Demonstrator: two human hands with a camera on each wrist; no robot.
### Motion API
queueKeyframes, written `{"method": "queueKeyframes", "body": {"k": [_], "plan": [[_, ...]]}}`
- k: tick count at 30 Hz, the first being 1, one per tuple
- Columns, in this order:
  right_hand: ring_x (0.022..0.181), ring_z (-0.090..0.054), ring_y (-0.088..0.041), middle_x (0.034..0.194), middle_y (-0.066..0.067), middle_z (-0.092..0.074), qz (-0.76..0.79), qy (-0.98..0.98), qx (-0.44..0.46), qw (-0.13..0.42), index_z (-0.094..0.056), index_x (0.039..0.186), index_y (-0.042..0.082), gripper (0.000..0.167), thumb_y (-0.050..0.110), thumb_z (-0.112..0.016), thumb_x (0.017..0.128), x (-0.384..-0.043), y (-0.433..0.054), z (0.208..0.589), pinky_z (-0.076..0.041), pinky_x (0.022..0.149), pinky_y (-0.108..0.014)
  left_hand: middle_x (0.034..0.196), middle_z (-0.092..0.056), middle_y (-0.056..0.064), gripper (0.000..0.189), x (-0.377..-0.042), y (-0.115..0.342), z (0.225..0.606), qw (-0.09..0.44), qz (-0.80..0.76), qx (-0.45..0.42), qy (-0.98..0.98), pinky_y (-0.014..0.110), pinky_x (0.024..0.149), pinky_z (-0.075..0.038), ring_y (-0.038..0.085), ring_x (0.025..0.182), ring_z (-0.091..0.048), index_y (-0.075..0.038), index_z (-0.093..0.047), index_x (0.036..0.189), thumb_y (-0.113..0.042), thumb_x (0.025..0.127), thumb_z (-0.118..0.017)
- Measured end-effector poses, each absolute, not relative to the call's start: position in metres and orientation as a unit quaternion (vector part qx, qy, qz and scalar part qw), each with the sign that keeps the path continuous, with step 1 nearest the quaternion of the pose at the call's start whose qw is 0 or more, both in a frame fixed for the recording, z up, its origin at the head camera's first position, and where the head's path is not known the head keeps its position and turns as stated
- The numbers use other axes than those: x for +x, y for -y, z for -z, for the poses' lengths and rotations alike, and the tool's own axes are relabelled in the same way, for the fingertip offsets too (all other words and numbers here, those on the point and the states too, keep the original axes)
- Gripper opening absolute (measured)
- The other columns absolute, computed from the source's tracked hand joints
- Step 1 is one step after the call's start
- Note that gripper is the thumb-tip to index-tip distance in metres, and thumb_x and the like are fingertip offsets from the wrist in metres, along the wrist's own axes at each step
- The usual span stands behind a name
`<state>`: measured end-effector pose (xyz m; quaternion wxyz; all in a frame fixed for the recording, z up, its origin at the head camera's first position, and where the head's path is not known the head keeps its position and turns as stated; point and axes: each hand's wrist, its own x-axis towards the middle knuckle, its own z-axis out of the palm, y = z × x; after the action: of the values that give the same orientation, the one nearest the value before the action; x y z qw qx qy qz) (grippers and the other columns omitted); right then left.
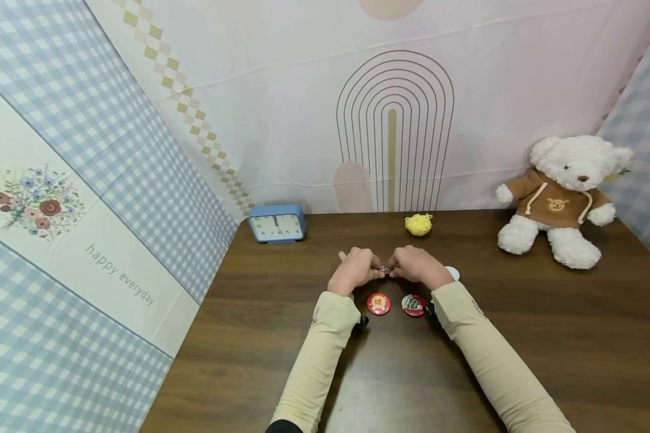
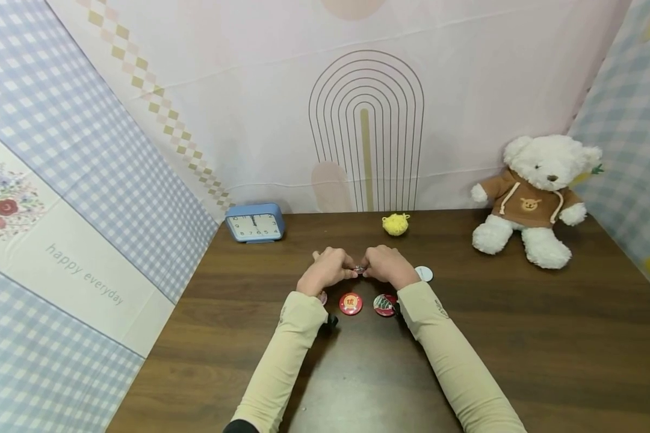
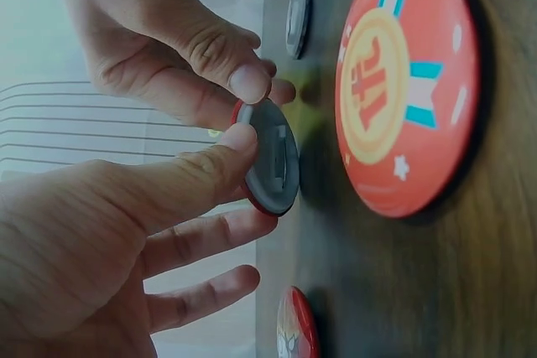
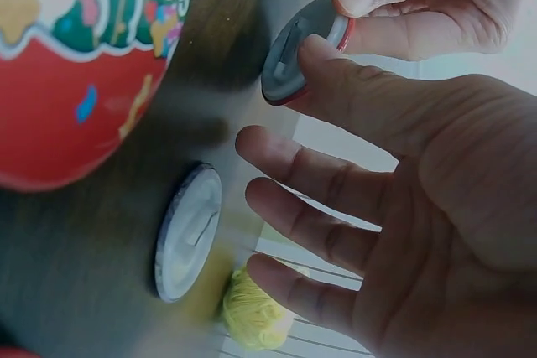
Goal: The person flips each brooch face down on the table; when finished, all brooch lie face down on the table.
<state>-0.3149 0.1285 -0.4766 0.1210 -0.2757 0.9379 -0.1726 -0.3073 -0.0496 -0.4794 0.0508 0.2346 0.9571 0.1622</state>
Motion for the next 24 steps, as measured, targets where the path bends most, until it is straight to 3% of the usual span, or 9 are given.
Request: {"method": "queueKeyframes", "body": {"k": [5,11,18,24], "plan": [[0.065,-0.051,-0.015,0.082,0.0,-0.07,0.175,-0.936,-0.28,0.123,-0.079,0.093,0.008,0.01,0.009,-0.069,0.095,-0.314,-0.127,0.474,-0.046,0.064,-0.034,0.087,-0.074,-0.011,0.005,-0.306,0.052,0.479,0.045,-0.156,0.229,-0.96,0.072,0.104,-0.024,0.016,0.096,-0.066,-0.022,-0.081,0.089,-0.019,0.09,-0.078],[0.07,-0.059,-0.014,0.09,-0.003,-0.074,0.175,-0.935,-0.287,0.113,-0.08,0.099,0.006,0.014,0.011,-0.068,0.096,-0.314,-0.128,0.469,-0.052,0.069,-0.038,0.086,-0.075,-0.01,0.012,-0.307,0.053,0.479,0.019,-0.155,0.231,-0.96,0.07,0.102,-0.027,0.016,0.093,-0.066,-0.021,-0.082,0.091,-0.011,0.092,-0.074],[0.061,-0.044,-0.014,0.07,0.001,-0.059,0.185,-0.935,-0.287,0.097,-0.077,0.085,0.007,0.016,0.008,-0.067,0.096,-0.313,-0.129,0.465,-0.04,0.06,-0.031,0.08,-0.073,-0.007,0.014,-0.306,0.052,0.477,0.002,-0.164,0.229,-0.959,0.059,0.095,-0.032,0.017,0.084,-0.065,-0.019,-0.081,0.088,-0.01,0.093,-0.072],[0.06,-0.044,-0.015,0.069,0.001,-0.059,0.181,-0.935,-0.291,0.095,-0.076,0.082,0.005,0.017,0.004,-0.066,0.096,-0.312,-0.128,0.464,-0.039,0.059,-0.03,0.082,-0.072,-0.008,0.015,-0.306,0.052,0.48,0.008,-0.165,0.228,-0.96,0.053,0.09,-0.032,0.016,0.086,-0.064,-0.021,-0.081,0.088,-0.01,0.093,-0.071]]}}
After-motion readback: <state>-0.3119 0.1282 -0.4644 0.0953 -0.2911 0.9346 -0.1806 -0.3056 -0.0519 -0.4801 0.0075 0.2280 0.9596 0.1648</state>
